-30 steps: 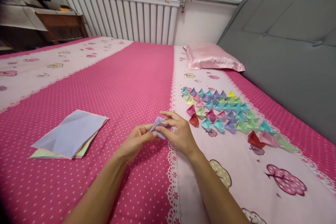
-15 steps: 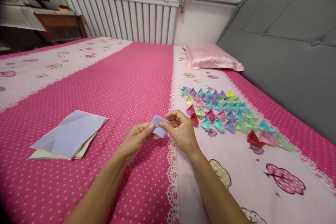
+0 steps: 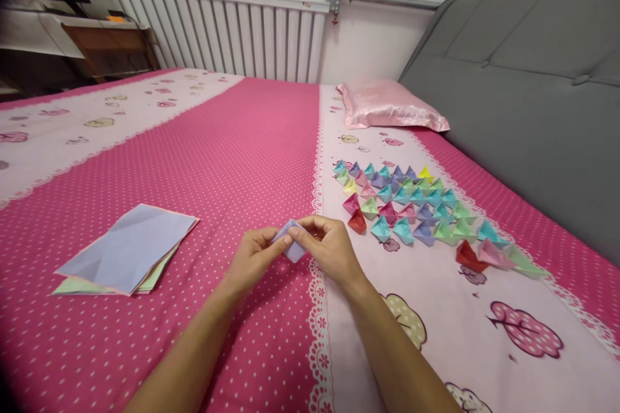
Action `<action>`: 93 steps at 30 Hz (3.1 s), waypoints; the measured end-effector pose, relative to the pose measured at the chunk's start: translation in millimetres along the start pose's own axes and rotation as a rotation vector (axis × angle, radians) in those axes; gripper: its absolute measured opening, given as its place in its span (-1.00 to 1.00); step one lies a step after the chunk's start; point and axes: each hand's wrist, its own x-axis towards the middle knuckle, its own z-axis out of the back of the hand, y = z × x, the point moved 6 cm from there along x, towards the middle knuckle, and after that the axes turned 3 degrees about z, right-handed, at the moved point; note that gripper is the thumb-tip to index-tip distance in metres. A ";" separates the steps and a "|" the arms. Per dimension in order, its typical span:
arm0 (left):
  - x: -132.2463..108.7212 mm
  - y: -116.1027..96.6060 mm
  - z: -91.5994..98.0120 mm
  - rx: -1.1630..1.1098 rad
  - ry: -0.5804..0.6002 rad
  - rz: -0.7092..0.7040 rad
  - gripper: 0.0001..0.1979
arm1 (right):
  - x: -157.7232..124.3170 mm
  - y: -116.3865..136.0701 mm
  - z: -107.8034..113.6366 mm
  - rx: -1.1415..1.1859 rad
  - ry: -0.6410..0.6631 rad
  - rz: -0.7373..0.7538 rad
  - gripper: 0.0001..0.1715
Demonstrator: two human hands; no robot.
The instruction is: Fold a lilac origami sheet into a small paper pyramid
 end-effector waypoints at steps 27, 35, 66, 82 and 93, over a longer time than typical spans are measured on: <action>-0.2 3.3 -2.6 -0.277 -0.132 0.132 -0.66 | -1.7 -17.7 0.5 0.240 -0.227 -0.209 -0.65; -3.1 0.6 10.0 -0.313 -0.250 0.105 -0.80 | -2.5 -16.5 -8.9 0.225 -0.135 -0.215 -0.69; -3.1 -13.4 11.0 -0.300 -0.203 -0.016 -0.80 | 1.4 3.9 4.7 0.071 -0.115 0.058 -0.87; -4.6 -9.7 15.4 -0.229 -0.272 0.006 -0.76 | -1.8 3.5 1.6 -0.047 -0.162 0.059 -0.77; -1.7 -7.8 15.5 -0.144 -0.182 0.075 -0.76 | -4.2 10.0 0.2 -0.131 -0.199 0.083 -0.63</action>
